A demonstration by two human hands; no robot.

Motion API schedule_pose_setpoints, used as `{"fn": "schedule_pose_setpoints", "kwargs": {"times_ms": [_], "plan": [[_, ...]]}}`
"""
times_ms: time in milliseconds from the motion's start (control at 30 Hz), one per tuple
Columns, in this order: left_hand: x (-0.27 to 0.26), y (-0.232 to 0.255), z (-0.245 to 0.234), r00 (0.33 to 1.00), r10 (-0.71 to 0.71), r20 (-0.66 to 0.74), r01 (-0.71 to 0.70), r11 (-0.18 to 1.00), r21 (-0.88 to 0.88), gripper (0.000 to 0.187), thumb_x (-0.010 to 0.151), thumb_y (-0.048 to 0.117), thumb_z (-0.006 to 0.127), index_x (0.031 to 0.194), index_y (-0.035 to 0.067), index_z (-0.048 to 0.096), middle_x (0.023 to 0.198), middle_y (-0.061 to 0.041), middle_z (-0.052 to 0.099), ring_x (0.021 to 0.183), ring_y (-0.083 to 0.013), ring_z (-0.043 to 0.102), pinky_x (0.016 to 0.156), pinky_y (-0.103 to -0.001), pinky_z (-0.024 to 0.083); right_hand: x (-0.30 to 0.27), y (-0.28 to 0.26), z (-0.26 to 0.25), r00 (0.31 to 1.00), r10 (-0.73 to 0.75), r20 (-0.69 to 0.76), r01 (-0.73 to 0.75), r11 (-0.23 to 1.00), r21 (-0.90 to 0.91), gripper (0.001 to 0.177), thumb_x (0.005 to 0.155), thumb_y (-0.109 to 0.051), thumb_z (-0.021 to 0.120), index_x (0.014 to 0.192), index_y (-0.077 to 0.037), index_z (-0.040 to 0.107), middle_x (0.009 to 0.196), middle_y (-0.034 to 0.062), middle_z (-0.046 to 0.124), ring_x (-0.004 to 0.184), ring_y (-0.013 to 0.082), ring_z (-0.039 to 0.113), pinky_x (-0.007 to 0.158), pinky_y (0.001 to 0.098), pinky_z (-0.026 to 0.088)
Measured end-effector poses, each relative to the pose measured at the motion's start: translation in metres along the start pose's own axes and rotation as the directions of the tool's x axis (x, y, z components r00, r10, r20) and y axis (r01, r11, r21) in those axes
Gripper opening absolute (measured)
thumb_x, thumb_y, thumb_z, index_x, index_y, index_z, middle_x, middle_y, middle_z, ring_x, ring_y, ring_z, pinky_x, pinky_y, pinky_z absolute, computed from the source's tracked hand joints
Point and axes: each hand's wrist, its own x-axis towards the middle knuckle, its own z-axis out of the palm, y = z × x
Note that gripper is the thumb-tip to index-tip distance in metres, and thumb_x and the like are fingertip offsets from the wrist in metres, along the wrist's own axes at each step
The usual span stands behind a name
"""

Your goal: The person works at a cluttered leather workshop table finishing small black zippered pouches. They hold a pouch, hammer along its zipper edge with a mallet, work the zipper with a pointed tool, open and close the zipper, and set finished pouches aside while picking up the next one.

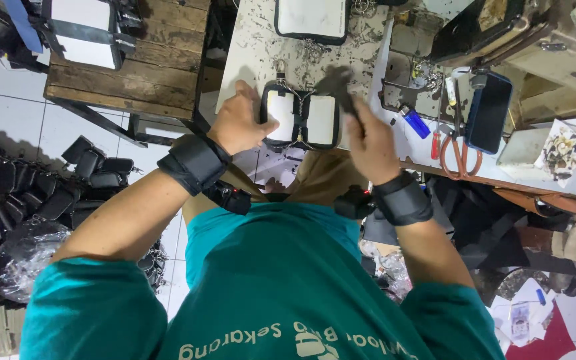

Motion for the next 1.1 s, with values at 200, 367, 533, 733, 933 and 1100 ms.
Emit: {"fn": "schedule_pose_setpoints", "kwargs": {"times_ms": [200, 367, 533, 733, 933, 1100], "plan": [[0.001, -0.002, -0.002, 0.999, 0.045, 0.001, -0.045, 0.998, -0.051, 0.053, 0.082, 0.016, 0.077, 0.115, -0.005, 0.041, 0.080, -0.023, 0.070, 0.054, -0.0324, 0.073, 0.063, -0.043, 0.063, -0.003, -0.026, 0.025, 0.996, -0.038, 0.079, 0.034, 0.998, 0.052, 0.034, 0.111, -0.011, 0.048, 0.138, 0.005, 0.062, 0.100, 0.0322, 0.072, 0.087, 0.0522, 0.069, 0.066, 0.0553, 0.057], [0.009, -0.007, 0.001, 0.999, -0.052, -0.006, 0.052, 0.994, 0.098, 0.061, 0.081, 0.034, 0.083, 0.116, 0.005, 0.043, 0.101, -0.027, 0.071, 0.100, -0.0479, 0.072, 0.088, -0.054, 0.059, -0.004, -0.017, 0.026, 0.985, 0.034, 0.168, -0.045, 0.997, 0.062, 0.044, 0.116, -0.015, 0.044, 0.157, -0.001, 0.043, 0.103, 0.0273, 0.072, 0.092, 0.0460, 0.071, 0.070, 0.0538, 0.059], [0.005, -0.003, 0.002, 0.998, -0.060, 0.013, 0.059, 0.994, 0.094, 0.059, 0.083, 0.033, 0.082, 0.118, 0.006, 0.043, 0.105, -0.026, 0.071, 0.103, -0.0469, 0.071, 0.089, -0.053, 0.059, -0.015, -0.019, 0.029, 0.978, 0.045, 0.205, -0.053, 0.998, 0.031, 0.046, 0.114, -0.009, 0.045, 0.159, -0.002, 0.038, 0.107, 0.0291, 0.071, 0.097, 0.0508, 0.069, 0.073, 0.0578, 0.060], [0.008, -0.009, 0.002, 0.999, -0.040, -0.031, 0.041, 0.997, 0.058, 0.060, 0.082, 0.030, 0.084, 0.118, 0.004, 0.044, 0.102, -0.028, 0.071, 0.099, -0.0481, 0.072, 0.087, -0.054, 0.060, -0.014, -0.023, 0.006, 0.977, 0.045, 0.210, -0.025, 0.995, -0.096, 0.045, 0.115, -0.020, 0.044, 0.156, -0.002, 0.046, 0.112, 0.0316, 0.070, 0.104, 0.0513, 0.068, 0.080, 0.0576, 0.058], [0.010, -0.005, 0.000, 0.998, -0.054, -0.009, 0.054, 0.996, 0.069, 0.060, 0.082, 0.034, 0.082, 0.117, 0.006, 0.042, 0.103, -0.026, 0.072, 0.105, -0.0482, 0.070, 0.091, -0.054, 0.057, -0.013, -0.027, -0.005, 0.955, 0.110, 0.276, -0.008, 0.939, -0.345, 0.048, 0.115, -0.024, 0.044, 0.162, -0.016, 0.042, 0.088, 0.0184, 0.070, 0.081, 0.0376, 0.074, 0.067, 0.0462, 0.060], [0.006, 0.007, -0.010, 0.988, -0.140, 0.058, 0.141, 0.990, -0.019, 0.058, 0.086, 0.025, 0.082, 0.119, 0.009, 0.037, 0.088, -0.011, 0.069, 0.059, -0.0265, 0.071, 0.068, -0.040, 0.057, -0.021, 0.004, 0.014, 0.941, 0.160, 0.299, -0.048, 0.935, -0.351, 0.055, 0.114, -0.024, 0.045, 0.167, -0.020, 0.029, 0.096, 0.0153, 0.064, 0.072, 0.0427, 0.060, 0.062, 0.0530, 0.049]]}}
